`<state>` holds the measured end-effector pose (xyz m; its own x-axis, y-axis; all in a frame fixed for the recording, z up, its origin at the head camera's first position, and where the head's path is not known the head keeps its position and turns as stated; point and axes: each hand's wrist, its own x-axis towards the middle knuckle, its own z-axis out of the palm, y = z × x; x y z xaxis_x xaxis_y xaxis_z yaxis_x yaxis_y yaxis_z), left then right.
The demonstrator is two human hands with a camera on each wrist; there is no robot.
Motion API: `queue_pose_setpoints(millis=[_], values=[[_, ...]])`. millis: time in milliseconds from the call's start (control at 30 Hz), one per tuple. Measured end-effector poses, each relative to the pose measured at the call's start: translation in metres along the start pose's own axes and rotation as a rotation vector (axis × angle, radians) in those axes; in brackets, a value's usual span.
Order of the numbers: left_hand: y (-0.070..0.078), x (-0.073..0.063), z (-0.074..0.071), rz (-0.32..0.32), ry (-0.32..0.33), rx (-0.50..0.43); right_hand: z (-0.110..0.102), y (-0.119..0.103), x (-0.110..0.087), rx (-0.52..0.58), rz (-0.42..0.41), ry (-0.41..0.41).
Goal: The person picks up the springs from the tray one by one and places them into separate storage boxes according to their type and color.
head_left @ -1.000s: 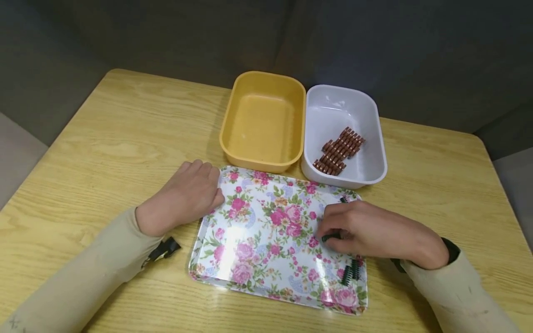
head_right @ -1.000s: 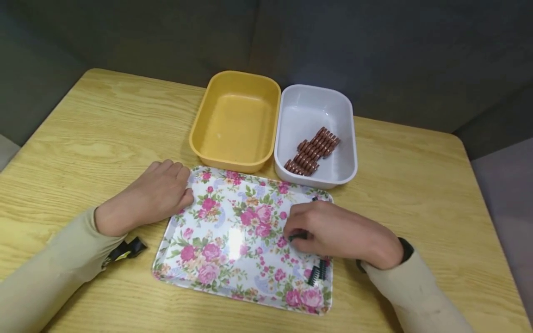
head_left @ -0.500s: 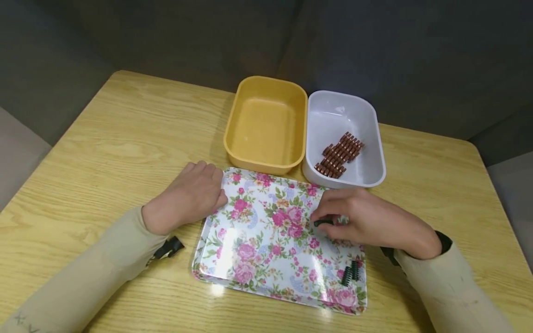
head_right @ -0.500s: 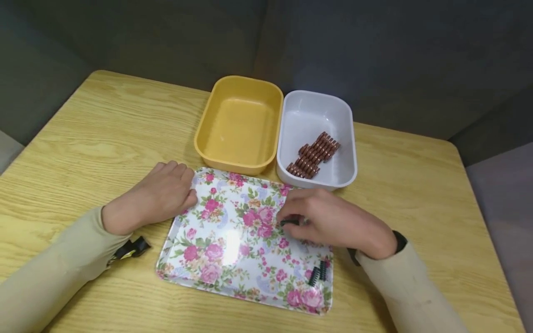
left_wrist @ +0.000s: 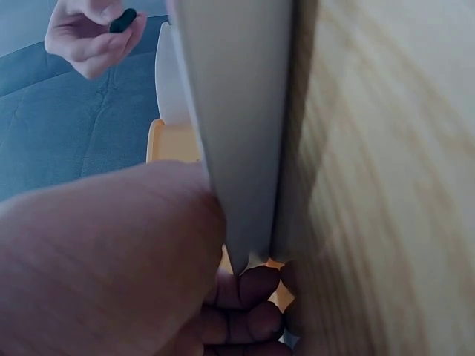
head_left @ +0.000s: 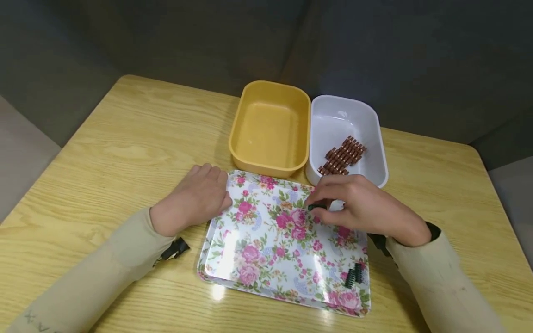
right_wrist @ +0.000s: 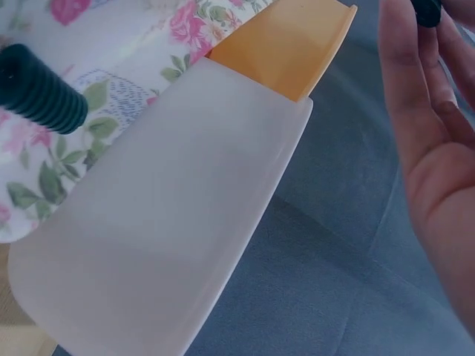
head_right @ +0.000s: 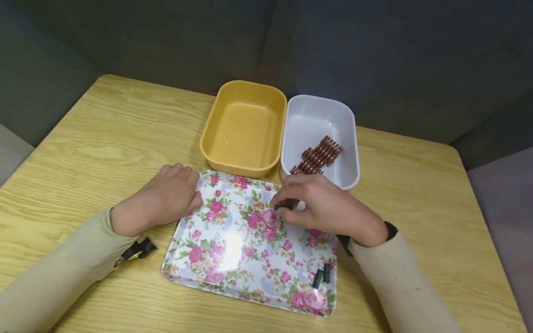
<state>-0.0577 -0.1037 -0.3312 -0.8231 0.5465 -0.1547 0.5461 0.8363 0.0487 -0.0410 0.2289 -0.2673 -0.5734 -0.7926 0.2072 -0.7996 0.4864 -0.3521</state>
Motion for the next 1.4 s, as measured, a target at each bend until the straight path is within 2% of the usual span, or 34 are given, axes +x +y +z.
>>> queue_pose_setpoints(millis=[600,933,1167,1400], values=[[0.0,0.0,0.001,0.008,0.003,0.033,-0.004,0.011,0.024,0.022,0.044,0.072],[0.0,-0.002,0.0,0.022,0.047,0.042,-0.006,0.012,0.04,0.041,0.087,0.088],[0.002,-0.006,-0.002,0.012,0.069,0.028,-0.009,0.012,0.048,0.05,0.087,0.109],[0.005,-0.008,-0.002,0.017,0.077,0.03,-0.01,0.011,0.055,0.054,0.141,0.104]])
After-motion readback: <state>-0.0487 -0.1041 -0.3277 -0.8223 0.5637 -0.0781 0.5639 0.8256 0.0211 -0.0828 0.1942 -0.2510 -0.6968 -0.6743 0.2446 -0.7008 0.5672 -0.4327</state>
